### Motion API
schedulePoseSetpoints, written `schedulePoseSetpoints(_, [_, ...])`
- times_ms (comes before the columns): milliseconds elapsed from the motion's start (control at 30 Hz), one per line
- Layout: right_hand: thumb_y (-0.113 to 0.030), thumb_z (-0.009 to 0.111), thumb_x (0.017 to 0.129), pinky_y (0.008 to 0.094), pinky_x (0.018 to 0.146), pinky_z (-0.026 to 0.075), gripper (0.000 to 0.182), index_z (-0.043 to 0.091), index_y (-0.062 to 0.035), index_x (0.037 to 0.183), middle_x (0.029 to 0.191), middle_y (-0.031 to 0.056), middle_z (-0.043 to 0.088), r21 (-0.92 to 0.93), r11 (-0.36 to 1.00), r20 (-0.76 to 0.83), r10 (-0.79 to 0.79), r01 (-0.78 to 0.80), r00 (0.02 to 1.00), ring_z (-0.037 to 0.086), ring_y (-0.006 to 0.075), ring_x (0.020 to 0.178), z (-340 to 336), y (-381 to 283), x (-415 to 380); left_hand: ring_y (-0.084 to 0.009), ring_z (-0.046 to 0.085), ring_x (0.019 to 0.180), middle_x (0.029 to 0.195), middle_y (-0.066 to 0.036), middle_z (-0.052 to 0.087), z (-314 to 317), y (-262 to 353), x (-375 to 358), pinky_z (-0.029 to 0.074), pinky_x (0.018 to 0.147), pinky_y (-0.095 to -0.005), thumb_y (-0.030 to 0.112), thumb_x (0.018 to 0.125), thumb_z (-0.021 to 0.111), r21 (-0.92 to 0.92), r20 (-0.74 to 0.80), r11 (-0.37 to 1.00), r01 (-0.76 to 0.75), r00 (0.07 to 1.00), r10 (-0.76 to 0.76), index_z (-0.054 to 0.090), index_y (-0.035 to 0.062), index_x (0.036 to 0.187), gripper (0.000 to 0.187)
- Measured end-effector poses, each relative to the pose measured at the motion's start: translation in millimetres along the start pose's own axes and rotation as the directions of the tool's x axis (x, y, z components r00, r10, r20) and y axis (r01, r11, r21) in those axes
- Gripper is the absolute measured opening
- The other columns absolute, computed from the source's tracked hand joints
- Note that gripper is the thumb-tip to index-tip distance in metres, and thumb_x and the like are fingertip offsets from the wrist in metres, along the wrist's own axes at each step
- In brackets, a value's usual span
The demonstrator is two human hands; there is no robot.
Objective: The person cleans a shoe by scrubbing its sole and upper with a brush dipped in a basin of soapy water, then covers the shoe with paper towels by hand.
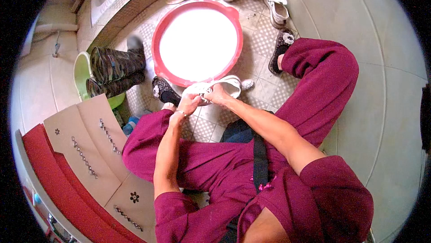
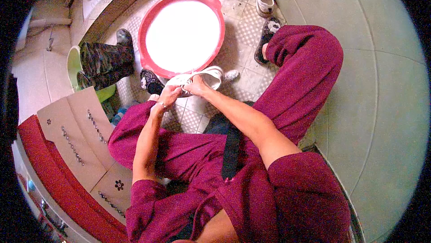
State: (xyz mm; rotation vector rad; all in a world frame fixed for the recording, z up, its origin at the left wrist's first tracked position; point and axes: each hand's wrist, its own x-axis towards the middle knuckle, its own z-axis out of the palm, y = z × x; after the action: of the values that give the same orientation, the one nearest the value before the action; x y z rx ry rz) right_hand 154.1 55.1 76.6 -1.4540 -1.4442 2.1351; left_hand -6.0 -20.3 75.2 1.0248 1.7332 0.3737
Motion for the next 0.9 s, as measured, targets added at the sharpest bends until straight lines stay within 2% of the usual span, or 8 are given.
schedulePoseSetpoints(33, [-0.021, 0.065, 0.059, 0.0323, 0.063, 0.048, 0.034, 0.061, 0.0056, 0.081, 0.079, 0.0131, 0.063, -0.073, 0.997, 0.022, -0.006, 0.008, 1.0, 0.059, 0.0184, 0.07, -5, -7, -3, -0.0051, 0.037, 0.051, 0.054, 0.005, 0.044, -7, 29, -11, 0.031, 0.046, -0.0221, 0.02, 0.078, 0.047, 0.065, 0.03, 0.998, 0.007, 1.0, -0.009, 0.057, 0.0027, 0.064, 0.025])
schedulePoseSetpoints(267, [-0.021, 0.061, 0.063, 0.0331, 0.07, 0.047, 0.039, 0.059, 0.0043, 0.092, 0.084, 0.0154, 0.061, -0.234, 0.972, 0.066, 0.025, -0.009, 0.998, 0.059, 0.0238, 0.077, -12, -3, 8, -0.0079, 0.044, 0.048, 0.051, 0.004, 0.045, 2, 23, -15, 0.033, 0.045, -0.0238, 0.019, 0.078, 0.046, -0.318, 0.016, 0.927, 0.201, 0.978, -0.206, 0.054, 0.0035, 0.06, 0.025])
schedulePoseSetpoints(467, [-0.025, 0.061, 0.065, 0.0336, 0.072, 0.046, 0.038, 0.06, 0.002, 0.092, 0.084, 0.0189, 0.062, -0.325, 0.944, 0.107, 0.092, -0.053, 0.99, 0.06, 0.0275, 0.082, -23, -30, -6, -0.0237, 0.049, 0.047, 0.05, -0.011, 0.047, 12, -11, -8, 0.038, 0.047, -0.0342, 0.016, 0.073, 0.048, -0.008, -0.209, 0.982, -0.188, 0.961, 0.183, 0.046, 0.0063, 0.053, 0.023])
schedulePoseSetpoints(600, [-0.021, 0.061, 0.066, 0.0332, 0.07, 0.047, 0.033, 0.062, 0.0016, 0.09, 0.083, 0.0173, 0.063, -0.24, 0.967, 0.13, -0.055, 0.085, 0.99, 0.06, 0.0235, 0.079, -26, -4, 6, -0.0167, 0.045, 0.045, 0.049, -0.005, 0.045, -1, 39, -29, 0.035, 0.044, -0.0306, 0.013, 0.075, 0.05, -0.211, -0.012, 0.977, -0.02, 1.0, 0.018, 0.049, 0.0046, 0.06, 0.017])
schedulePoseSetpoints(667, [-0.015, 0.059, 0.067, 0.0332, 0.068, 0.047, 0.026, 0.062, 0.0016, 0.087, 0.078, 0.0135, 0.063, -0.196, 0.967, 0.068, -0.15, 0.16, 0.986, 0.06, 0.0201, 0.075, -15, 17, 16, -0.0093, 0.042, 0.047, 0.052, 0.002, 0.044, -1, 64, -40, 0.034, 0.044, -0.026, 0.018, 0.079, 0.046, 0.16, -0.008, 0.966, -0.204, 0.978, 0.207, 0.053, 0.0031, 0.064, 0.023])
schedulePoseSetpoints(733, [-0.012, 0.057, 0.069, 0.0323, 0.065, 0.048, 0.02, 0.062, 0.001, 0.083, 0.076, 0.0119, 0.063, -0.228, 0.958, -0.088, -0.199, 0.175, 0.976, 0.06, 0.0191, 0.072, -8, 34, 26, -0.0073, 0.041, 0.052, 0.056, 0.005, 0.044, 0, 78, -50, 0.034, 0.048, -0.0242, 0.018, 0.081, 0.045, -0.181, 0.187, 0.983, 0.016, 0.982, 0.018, 0.054, 0.0026, 0.069, 0.021])
schedulePoseSetpoints(800, [-0.011, 0.057, 0.07, 0.0311, 0.062, 0.048, 0.016, 0.063, 0.0008, 0.079, 0.074, 0.0122, 0.062, -0.049, 0.988, 0.139, 0.15, -0.144, 0.979, 0.059, 0.0182, 0.068, -19, 18, 25, -0.0022, 0.031, 0.049, 0.058, 0.009, 0.04, 0, 90, -54, 0.026, 0.043, -0.0196, 0.018, 0.085, 0.044, -0.41, 0.236, 0.903, 0.127, 0.971, -0.029, 0.052, 0.0082, 0.07, 0.02])
schedulePoseSetpoints(900, [-0.011, 0.056, 0.072, 0.0287, 0.057, 0.046, 0.013, 0.062, 0.0002, 0.072, 0.071, 0.0108, 0.061, -0.078, 0.996, 0.056, 0.056, -0.052, 0.997, 0.058, 0.0159, 0.065, 2, 40, 46, -0.004, 0.036, 0.053, 0.061, 0.007, 0.044, -14, 94, -50, 0.03, 0.047, -0.02, 0.018, 0.084, 0.044, -0.28, 0.035, 0.96, -0.018, 0.999, 0.029, 0.056, 0.0051, 0.074, 0.021])
